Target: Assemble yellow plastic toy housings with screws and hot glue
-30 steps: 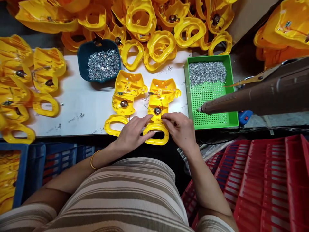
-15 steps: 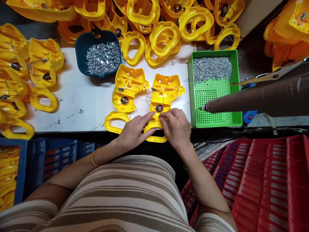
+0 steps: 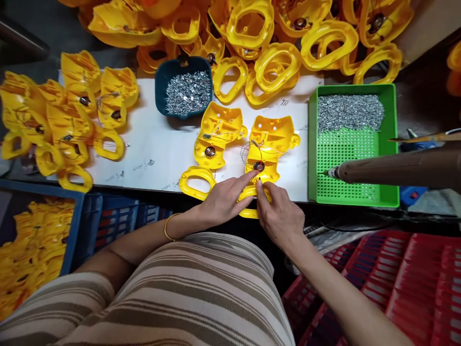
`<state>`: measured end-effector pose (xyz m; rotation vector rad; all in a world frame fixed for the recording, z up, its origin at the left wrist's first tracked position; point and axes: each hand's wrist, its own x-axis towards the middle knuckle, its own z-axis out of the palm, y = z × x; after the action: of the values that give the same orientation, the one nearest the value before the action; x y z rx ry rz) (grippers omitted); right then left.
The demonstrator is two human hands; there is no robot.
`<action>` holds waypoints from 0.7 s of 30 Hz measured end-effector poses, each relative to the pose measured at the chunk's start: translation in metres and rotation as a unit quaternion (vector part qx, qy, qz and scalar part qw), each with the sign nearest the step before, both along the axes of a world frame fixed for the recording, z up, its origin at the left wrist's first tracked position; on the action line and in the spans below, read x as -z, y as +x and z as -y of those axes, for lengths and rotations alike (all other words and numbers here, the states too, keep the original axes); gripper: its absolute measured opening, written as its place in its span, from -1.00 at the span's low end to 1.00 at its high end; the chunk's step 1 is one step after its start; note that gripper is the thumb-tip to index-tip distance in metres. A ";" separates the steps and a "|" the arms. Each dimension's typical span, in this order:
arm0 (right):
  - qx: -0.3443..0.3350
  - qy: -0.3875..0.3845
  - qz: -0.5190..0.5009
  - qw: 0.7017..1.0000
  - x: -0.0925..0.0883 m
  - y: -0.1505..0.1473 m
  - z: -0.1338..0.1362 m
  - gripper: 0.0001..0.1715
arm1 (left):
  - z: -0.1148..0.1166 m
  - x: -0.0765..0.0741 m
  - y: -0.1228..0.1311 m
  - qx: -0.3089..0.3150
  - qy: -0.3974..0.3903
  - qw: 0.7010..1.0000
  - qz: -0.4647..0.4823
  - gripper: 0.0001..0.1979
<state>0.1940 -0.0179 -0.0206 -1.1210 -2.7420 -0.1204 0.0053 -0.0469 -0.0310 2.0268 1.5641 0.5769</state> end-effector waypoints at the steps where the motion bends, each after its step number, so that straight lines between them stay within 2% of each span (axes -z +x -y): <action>1: -0.003 -0.004 0.014 1.000 0.002 0.003 0.000 -0.47 | 0.000 -0.003 0.001 0.003 0.001 1.000 -0.004 -0.42; 5: 0.005 -0.044 0.016 0.999 0.012 0.018 -0.005 -0.36 | 0.000 -0.016 -0.011 -0.001 0.032 0.999 -0.032 -0.52; 8: 0.050 -0.044 -0.025 0.997 0.007 0.024 -0.011 -0.37 | -0.001 -0.026 -0.047 -0.079 0.113 0.987 -0.077 -0.71; 10: 0.072 -0.014 -0.076 0.994 -0.005 0.019 -0.014 -0.36 | -0.005 -0.032 -0.079 -0.143 0.148 0.970 -0.132 -0.74; 11: 0.067 0.003 -0.106 0.992 -0.012 0.012 -0.016 -0.37 | -0.008 -0.035 -0.093 -0.155 0.153 0.962 -0.167 -0.74; 13: 0.032 0.022 -0.156 0.987 -0.028 -0.006 -0.019 -0.43 | -0.016 -0.042 -0.114 -0.125 0.140 0.953 -0.240 -0.74; 16: -0.021 0.009 -0.181 0.983 -0.040 -0.038 -0.024 -0.54 | -0.031 -0.051 -0.121 -0.048 0.105 0.939 -0.325 -0.76; 18: -0.035 -0.005 -0.187 0.982 -0.039 -0.056 -0.026 -0.62 | -0.041 -0.057 -0.114 -0.026 0.068 0.932 -0.356 -0.74; 21: -0.047 -0.013 -0.200 0.979 -0.028 -0.072 -0.029 -0.71 | -0.056 -0.066 -0.100 -0.017 -0.015 0.921 -0.388 -0.71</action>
<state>0.1222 0.0114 0.0075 -0.9017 -2.4343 0.1395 -0.0951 0.0093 0.0350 2.3483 2.0043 -0.3039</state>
